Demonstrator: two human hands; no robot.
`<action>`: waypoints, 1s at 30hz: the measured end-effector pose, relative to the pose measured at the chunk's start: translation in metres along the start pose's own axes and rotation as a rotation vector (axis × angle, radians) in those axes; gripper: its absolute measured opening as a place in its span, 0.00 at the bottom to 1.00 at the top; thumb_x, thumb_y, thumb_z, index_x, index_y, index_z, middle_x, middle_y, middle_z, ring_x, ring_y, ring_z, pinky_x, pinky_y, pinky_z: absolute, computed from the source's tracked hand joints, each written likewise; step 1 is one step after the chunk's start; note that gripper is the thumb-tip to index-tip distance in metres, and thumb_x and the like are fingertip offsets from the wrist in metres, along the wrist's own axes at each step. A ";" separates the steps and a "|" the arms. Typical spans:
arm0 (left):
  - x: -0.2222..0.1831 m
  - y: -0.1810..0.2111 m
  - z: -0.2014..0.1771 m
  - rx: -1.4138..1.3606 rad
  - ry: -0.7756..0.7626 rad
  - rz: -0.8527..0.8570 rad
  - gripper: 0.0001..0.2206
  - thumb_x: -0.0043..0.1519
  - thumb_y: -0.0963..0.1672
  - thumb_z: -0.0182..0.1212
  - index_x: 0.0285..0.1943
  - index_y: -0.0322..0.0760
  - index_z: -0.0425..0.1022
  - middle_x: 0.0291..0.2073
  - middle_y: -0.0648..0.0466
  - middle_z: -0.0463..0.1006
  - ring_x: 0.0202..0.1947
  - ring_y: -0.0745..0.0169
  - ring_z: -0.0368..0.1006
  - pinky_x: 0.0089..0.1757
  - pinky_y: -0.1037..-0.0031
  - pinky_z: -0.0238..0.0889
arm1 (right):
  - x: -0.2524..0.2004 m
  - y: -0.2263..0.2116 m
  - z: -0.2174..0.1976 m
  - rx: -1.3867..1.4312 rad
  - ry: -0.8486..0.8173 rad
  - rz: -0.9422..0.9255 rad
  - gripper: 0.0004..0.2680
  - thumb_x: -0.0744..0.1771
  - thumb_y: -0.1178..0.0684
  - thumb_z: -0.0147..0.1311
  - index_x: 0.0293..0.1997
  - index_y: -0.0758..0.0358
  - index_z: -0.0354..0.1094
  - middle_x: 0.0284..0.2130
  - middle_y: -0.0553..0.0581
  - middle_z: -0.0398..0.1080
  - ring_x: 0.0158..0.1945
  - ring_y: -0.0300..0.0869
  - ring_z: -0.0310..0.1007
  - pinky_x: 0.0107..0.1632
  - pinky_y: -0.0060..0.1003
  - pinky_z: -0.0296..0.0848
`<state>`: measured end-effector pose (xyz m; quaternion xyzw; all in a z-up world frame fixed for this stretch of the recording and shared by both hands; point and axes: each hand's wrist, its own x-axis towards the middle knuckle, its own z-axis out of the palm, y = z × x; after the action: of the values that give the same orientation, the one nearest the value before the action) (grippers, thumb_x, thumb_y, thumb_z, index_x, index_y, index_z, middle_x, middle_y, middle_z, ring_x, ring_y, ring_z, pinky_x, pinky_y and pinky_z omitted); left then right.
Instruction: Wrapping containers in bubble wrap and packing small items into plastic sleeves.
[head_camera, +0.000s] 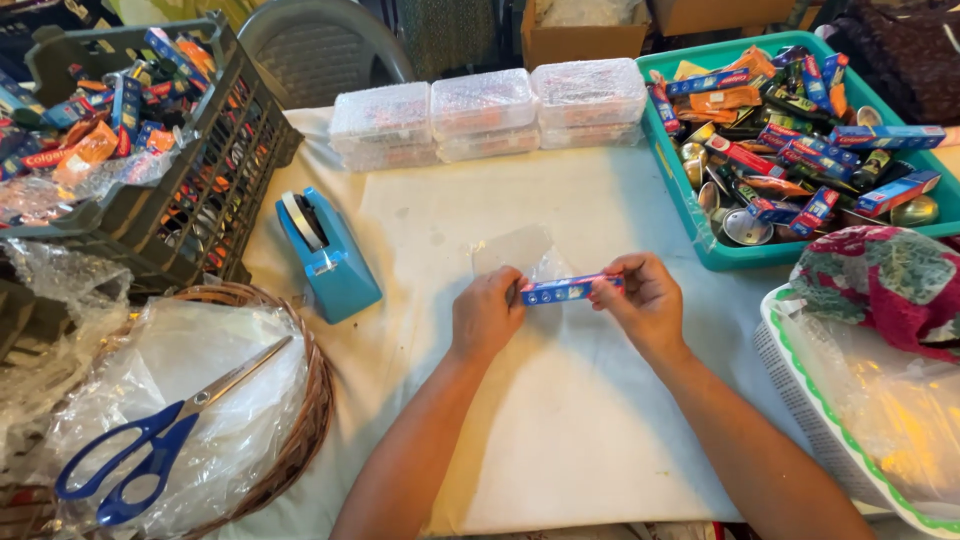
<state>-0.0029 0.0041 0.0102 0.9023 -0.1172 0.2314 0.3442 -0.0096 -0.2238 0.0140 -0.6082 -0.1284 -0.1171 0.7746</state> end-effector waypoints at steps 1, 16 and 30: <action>0.000 -0.002 0.002 -0.007 0.035 -0.007 0.04 0.61 0.45 0.65 0.38 0.42 0.78 0.29 0.50 0.80 0.34 0.47 0.77 0.34 0.58 0.69 | -0.003 -0.009 0.006 -0.180 -0.045 -0.146 0.07 0.66 0.63 0.60 0.44 0.64 0.66 0.35 0.57 0.74 0.36 0.39 0.76 0.39 0.36 0.78; 0.002 -0.003 0.001 -0.069 0.097 -0.020 0.05 0.65 0.46 0.60 0.42 0.43 0.79 0.31 0.49 0.81 0.35 0.46 0.77 0.36 0.59 0.68 | -0.007 -0.066 0.032 -1.176 -0.602 -1.134 0.08 0.58 0.60 0.61 0.38 0.60 0.73 0.42 0.51 0.72 0.50 0.45 0.72 0.52 0.42 0.73; 0.002 0.002 -0.004 -0.101 0.118 0.059 0.16 0.55 0.50 0.70 0.47 0.41 0.78 0.37 0.52 0.81 0.38 0.50 0.78 0.38 0.62 0.70 | -0.014 -0.025 0.032 -1.095 -0.188 -0.276 0.10 0.62 0.49 0.68 0.40 0.60 0.73 0.35 0.54 0.72 0.30 0.45 0.77 0.35 0.38 0.76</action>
<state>-0.0034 0.0050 0.0152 0.8648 -0.1346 0.2882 0.3886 -0.0329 -0.1984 0.0388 -0.9062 -0.1957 -0.2117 0.3093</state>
